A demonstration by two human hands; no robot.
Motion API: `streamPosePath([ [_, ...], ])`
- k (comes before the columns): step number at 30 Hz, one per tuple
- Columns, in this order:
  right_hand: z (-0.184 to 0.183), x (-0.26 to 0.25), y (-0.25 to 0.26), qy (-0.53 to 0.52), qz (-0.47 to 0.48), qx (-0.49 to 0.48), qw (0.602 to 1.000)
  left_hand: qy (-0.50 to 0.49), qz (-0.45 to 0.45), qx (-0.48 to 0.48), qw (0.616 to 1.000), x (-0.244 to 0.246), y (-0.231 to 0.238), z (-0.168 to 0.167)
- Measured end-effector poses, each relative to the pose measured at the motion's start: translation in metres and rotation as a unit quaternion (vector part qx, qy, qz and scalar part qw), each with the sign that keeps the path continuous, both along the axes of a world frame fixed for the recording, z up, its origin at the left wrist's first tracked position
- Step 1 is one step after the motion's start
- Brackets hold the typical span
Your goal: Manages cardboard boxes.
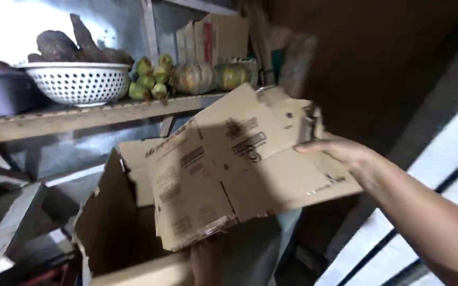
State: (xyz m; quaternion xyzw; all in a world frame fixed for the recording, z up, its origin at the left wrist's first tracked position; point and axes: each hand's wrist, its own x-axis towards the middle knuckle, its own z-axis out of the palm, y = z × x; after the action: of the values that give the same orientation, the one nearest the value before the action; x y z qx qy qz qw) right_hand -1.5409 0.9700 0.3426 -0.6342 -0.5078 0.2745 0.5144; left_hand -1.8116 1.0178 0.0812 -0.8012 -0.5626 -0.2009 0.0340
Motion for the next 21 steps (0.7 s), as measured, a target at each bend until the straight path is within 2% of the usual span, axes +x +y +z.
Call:
streamPosePath([
  [4, 0.059, -0.005, 0.047, -0.108, 0.039, -0.068, 0.991, -0.006, -0.081, 0.025, 0.996, 0.022, -0.001, -0.004],
  [6, 0.082, -0.018, 0.069, -0.165, 0.036, -0.108, 0.98, -0.054, -0.164, 0.085, 0.981, 0.021, -0.004, -0.011],
  [7, 0.09, -0.025, 0.08, -0.198, 0.033, -0.119, 0.972, -0.103, -0.221, 0.151, 0.958, 0.017, -0.003, -0.019],
  [9, 0.098, -0.039, 0.104, -0.262, 0.034, -0.136, 0.955, -0.222, -0.312, 0.265, 0.885, 0.007, -0.002, -0.027],
  [10, 0.1, -0.047, 0.114, -0.287, 0.031, -0.145, 0.946, -0.274, -0.321, 0.293, 0.858, 0.003, -0.001, -0.023],
  [11, 0.103, -0.055, 0.122, -0.313, 0.034, -0.155, 0.937, -0.318, -0.305, 0.296, 0.848, -0.001, 0.002, -0.017],
  [12, 0.103, -0.064, 0.128, -0.335, 0.044, -0.163, 0.927, -0.338, -0.268, 0.272, 0.86, -0.007, 0.006, -0.007],
  [13, 0.1, -0.073, 0.135, -0.347, 0.053, -0.169, 0.921, -0.33, -0.227, 0.221, 0.889, -0.015, 0.008, 0.003],
  [15, 0.075, -0.089, 0.15, -0.344, 0.073, -0.168, 0.921, -0.261, -0.137, 0.11, 0.949, -0.024, 0.017, 0.021],
  [16, 0.058, -0.096, 0.157, -0.322, 0.084, -0.156, 0.93, -0.228, -0.107, 0.032, 0.967, -0.027, 0.021, 0.029],
  [18, 0.036, -0.11, 0.157, -0.197, 0.15, -0.148, 0.957, -0.199, -0.085, -0.121, 0.969, -0.033, 0.037, 0.038],
  [19, 0.022, -0.118, 0.154, -0.131, 0.199, -0.141, 0.961, -0.195, -0.072, -0.168, 0.964, -0.037, 0.045, 0.038],
  [21, -0.001, -0.132, 0.151, -0.034, 0.275, -0.14, 0.95, -0.222, -0.044, -0.186, 0.956, -0.045, 0.054, 0.035],
])
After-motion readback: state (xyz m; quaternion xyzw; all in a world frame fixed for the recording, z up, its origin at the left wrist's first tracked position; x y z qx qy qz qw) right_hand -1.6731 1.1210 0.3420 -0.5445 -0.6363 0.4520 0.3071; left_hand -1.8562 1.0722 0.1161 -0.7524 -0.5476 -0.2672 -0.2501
